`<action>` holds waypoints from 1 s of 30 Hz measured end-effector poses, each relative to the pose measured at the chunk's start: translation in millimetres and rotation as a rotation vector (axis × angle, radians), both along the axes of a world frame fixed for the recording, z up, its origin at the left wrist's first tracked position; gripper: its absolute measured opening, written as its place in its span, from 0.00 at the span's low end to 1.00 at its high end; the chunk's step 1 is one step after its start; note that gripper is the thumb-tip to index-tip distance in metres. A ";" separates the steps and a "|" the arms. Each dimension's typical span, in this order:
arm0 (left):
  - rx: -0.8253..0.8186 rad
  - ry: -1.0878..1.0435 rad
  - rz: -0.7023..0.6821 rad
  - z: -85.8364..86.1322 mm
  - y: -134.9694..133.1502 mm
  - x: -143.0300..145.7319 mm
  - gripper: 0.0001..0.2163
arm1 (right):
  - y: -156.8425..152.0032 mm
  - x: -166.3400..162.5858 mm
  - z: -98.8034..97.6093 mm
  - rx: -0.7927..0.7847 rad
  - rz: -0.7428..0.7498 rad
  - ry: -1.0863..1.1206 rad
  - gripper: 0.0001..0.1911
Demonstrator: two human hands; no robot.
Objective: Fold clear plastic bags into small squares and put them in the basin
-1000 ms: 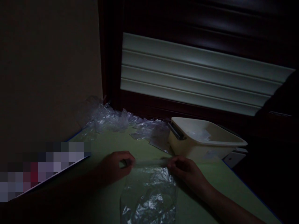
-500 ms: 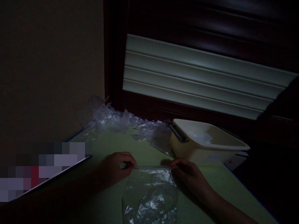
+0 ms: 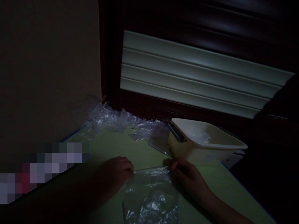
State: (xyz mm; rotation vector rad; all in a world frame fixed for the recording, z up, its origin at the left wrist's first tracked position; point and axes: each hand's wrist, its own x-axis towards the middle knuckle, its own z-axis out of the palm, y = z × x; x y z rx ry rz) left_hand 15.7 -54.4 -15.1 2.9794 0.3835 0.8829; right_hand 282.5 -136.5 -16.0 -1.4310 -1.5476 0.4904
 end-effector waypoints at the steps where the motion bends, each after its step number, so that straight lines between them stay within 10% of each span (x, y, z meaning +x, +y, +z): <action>1: 0.036 -0.002 0.001 -1.8 0.1 0.4 0.11 | 0.3 0.4 -1.0 0.010 -0.002 -0.008 0.06; 17: 0.253 -0.011 0.024 5.4 -10.7 1.1 0.10 | -14.1 -0.4 17.0 0.181 0.036 -0.622 0.12; 23: 0.302 0.180 0.037 4.4 -13.0 -1.5 0.06 | -10.1 -47.0 50.3 0.278 0.384 -0.921 0.21; 30: 0.263 0.317 0.014 15.6 -14.5 -5.6 0.05 | 3.9 -73.5 43.7 0.057 0.513 -1.031 0.16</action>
